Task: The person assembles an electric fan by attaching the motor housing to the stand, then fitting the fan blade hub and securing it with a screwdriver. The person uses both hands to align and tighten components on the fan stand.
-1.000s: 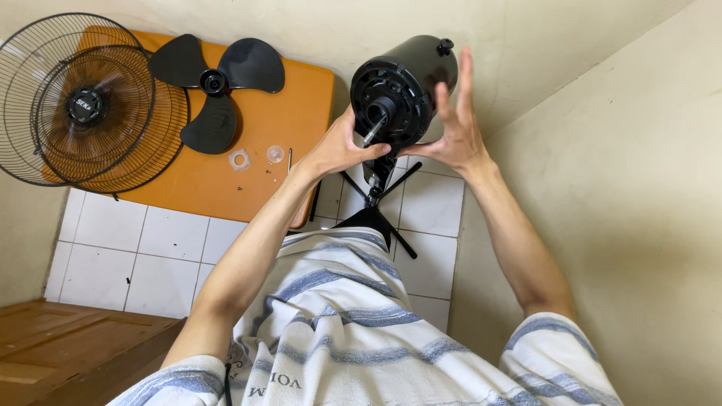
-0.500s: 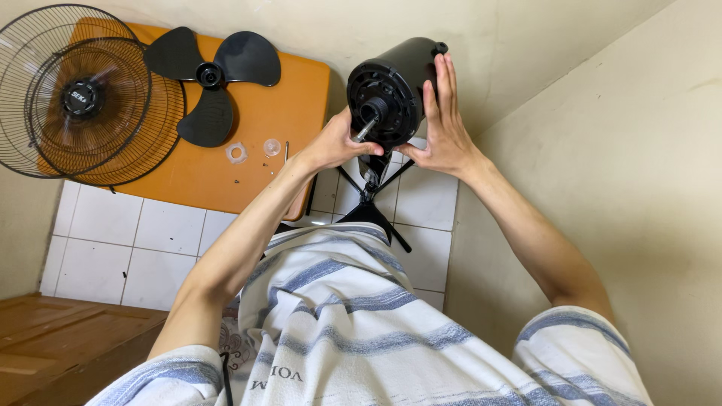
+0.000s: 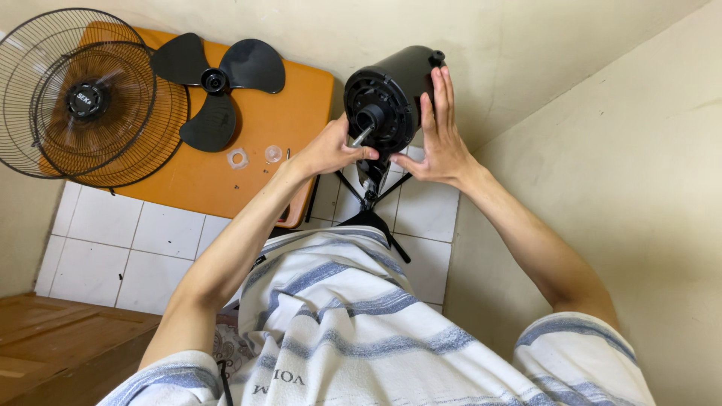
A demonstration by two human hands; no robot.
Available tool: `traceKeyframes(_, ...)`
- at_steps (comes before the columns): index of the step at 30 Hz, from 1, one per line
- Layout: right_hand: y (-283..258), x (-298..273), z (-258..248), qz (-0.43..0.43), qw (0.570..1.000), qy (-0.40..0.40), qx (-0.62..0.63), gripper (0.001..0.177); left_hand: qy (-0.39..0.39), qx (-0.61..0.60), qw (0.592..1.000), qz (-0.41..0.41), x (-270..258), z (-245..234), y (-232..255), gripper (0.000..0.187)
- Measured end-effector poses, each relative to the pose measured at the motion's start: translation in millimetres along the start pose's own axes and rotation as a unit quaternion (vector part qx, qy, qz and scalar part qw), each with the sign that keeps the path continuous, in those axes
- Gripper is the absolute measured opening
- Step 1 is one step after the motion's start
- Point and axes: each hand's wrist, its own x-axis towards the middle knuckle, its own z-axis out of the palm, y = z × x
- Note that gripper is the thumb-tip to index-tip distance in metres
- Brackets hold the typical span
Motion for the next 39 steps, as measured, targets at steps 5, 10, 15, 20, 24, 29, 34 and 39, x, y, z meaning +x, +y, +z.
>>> traceKeyframes(5,2,4,-4,-0.036,0.994,0.031,-0.098,0.135,0.004,-0.023,1.0,-0.004,3,1,-7,0.084)
traceKeyframes(10,-6,8,3,-0.075,0.987,0.086,-0.116,0.13,-0.007,-0.029,0.999,0.021,3,2,-11,0.08)
traceKeyframes(15,-9,15,-3,-0.091,0.981,0.087,-0.146,0.122,-0.005,-0.034,0.999,0.004,-1,-1,-5,0.082)
traceKeyframes(20,-10,17,-6,-0.105,0.978,0.098,-0.152,0.119,0.0,-0.024,0.999,0.03,-5,2,-6,0.081)
traceKeyframes(24,-16,15,-2,-0.095,0.978,0.102,-0.153,0.12,0.007,-0.002,0.999,0.035,-9,3,-7,0.083)
traceKeyframes(29,-18,18,0,-0.083,0.982,0.103,-0.137,0.119,0.0,0.009,0.999,0.038,-12,0,-6,0.089)
traceKeyframes(34,-24,22,-5,-0.061,0.987,0.065,-0.132,0.118,0.02,-0.011,0.996,0.084,-14,-1,-1,0.089)
traceKeyframes(39,-42,20,-13,-0.029,0.991,0.049,-0.122,0.12,0.021,-0.032,0.997,0.071,-25,3,13,0.082)
